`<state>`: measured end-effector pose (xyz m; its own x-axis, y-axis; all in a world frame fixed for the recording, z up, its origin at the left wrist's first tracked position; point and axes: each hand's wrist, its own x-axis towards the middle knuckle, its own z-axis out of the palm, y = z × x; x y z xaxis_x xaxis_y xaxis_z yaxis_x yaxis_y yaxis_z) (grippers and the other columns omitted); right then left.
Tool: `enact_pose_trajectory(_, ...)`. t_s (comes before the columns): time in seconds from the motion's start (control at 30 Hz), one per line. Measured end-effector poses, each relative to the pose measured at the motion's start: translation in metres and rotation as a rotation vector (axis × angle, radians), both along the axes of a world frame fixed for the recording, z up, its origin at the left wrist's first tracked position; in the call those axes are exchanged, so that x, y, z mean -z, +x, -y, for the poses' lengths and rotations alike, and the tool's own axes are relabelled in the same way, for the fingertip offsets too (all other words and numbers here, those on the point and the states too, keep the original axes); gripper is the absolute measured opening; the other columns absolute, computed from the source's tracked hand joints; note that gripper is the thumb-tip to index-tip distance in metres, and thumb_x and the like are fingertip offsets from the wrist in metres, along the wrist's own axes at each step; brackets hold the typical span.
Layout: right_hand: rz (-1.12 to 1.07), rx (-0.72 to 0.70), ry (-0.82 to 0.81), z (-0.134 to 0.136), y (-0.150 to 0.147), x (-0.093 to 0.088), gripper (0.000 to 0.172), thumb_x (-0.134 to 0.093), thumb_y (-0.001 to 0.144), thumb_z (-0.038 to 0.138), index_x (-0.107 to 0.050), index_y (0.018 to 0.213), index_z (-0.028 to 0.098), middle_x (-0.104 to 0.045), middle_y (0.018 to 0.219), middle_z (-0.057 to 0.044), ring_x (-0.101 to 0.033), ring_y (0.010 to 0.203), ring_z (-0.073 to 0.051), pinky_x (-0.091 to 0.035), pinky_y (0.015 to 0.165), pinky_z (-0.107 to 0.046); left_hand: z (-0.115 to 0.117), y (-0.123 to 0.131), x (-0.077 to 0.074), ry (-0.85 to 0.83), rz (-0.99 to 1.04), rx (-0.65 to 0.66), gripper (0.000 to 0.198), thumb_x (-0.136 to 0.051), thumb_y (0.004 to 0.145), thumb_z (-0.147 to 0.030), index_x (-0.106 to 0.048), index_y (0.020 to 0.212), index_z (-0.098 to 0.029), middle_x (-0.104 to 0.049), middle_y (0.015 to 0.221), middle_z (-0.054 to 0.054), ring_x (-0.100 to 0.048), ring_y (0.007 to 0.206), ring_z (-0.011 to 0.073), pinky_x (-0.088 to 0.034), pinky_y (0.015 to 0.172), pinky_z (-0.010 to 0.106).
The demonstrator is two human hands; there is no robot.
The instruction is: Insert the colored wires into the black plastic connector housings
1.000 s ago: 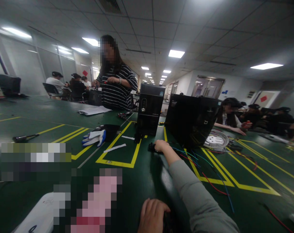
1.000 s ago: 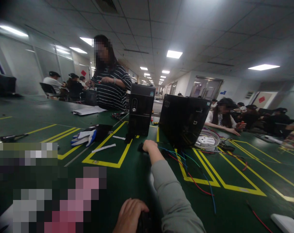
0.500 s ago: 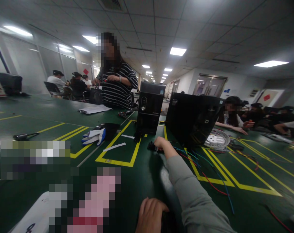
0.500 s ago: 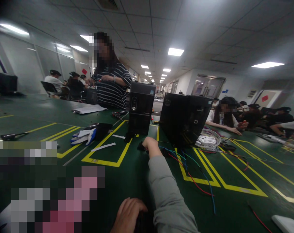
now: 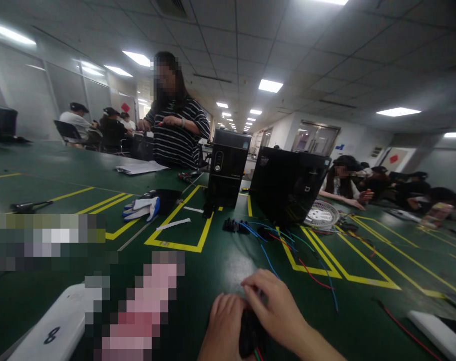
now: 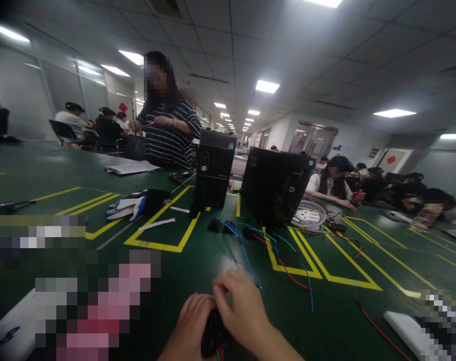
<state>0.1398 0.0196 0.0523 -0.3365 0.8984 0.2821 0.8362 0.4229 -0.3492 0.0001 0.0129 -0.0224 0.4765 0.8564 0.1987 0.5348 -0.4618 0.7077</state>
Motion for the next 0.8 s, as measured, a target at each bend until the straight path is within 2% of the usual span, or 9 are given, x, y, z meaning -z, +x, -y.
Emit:
enact_pose_trajectory(0.07,-0.107,0.062,-0.134,0.028,0.015,0.012,0.021,-0.048,0.089,0.027,-0.059,0.073,0.018,-0.059,0.070,-0.001,-0.054,0.066,-0.014,-0.040,0.062,-0.025,0.005,0.000,-0.005,0.020,0.030,-0.006,0.042,-0.065,0.054,-0.020,-0.054,0.094,-0.019,-0.060,0.099,0.008,-0.053,0.097,0.0296,-0.028,0.100,0.053)
enact_pose_trajectory(0.17,-0.301,0.065,-0.403,0.048,0.029,0.033,0.023,-0.053,0.084,0.037,-0.053,0.071,0.018,-0.051,0.058,0.003,-0.047,0.054,-0.011,-0.033,0.052,-0.023,0.010,-0.001,-0.008,0.061,0.085,-0.008,0.039,-0.061,0.057,-0.016,-0.054,0.095,-0.020,-0.060,0.097,0.005,-0.054,0.095,0.0271,-0.028,0.100,0.052)
enact_pose_trajectory(0.3,-0.614,0.031,-0.618,0.053,0.029,0.051,0.033,-0.059,0.077,0.049,-0.048,0.082,0.018,-0.048,0.055,0.006,-0.043,0.048,-0.009,-0.029,0.047,-0.020,0.013,-0.003,-0.010,0.069,0.106,-0.003,0.039,-0.061,0.057,-0.014,-0.053,0.095,-0.021,-0.060,0.098,0.004,-0.053,0.096,0.0261,-0.026,0.101,0.051)
enact_pose_trajectory(0.43,-0.840,-0.009,-0.778,0.055,0.028,0.050,0.047,-0.065,0.070,0.057,-0.041,0.088,0.021,-0.048,0.051,0.009,-0.041,0.043,-0.007,-0.029,0.046,-0.019,0.013,-0.004,-0.013,0.038,0.072,-0.003,0.047,-0.061,0.058,-0.014,-0.052,0.103,-0.021,-0.059,0.105,0.007,-0.051,0.101,0.0285,-0.027,0.100,0.052)
enact_pose_trajectory(0.5,-0.883,-0.041,-0.815,0.057,0.030,0.046,0.048,-0.069,0.068,0.055,-0.042,0.089,0.021,-0.045,0.053,0.011,-0.038,0.044,-0.006,-0.028,0.047,-0.018,0.013,-0.003,-0.015,0.029,0.054,-0.003,0.046,-0.062,0.058,-0.014,-0.052,0.103,-0.021,-0.059,0.105,0.007,-0.051,0.101,0.0288,-0.027,0.100,0.052)
enact_pose_trajectory(0.67,-0.821,-0.070,-0.793,0.062,0.037,0.036,0.042,-0.067,0.072,0.045,-0.047,0.097,0.018,-0.051,0.063,0.006,-0.042,0.052,-0.006,-0.029,0.050,-0.019,0.013,-0.002,-0.015,0.060,0.059,-0.002,0.037,-0.063,0.059,-0.014,-0.053,0.094,-0.021,-0.059,0.097,0.004,-0.052,0.094,0.0255,-0.032,0.096,0.047)
enact_pose_trajectory(0.8,-0.716,-0.037,-0.782,0.064,0.041,0.032,0.032,-0.063,0.074,0.043,-0.053,0.087,0.016,-0.049,0.062,0.004,-0.040,0.052,-0.007,-0.028,0.049,-0.019,0.013,-0.002,-0.016,0.061,0.059,-0.013,0.034,-0.063,0.060,-0.014,-0.053,0.092,-0.021,-0.058,0.095,0.004,-0.052,0.093,0.0249,-0.033,0.094,0.045)
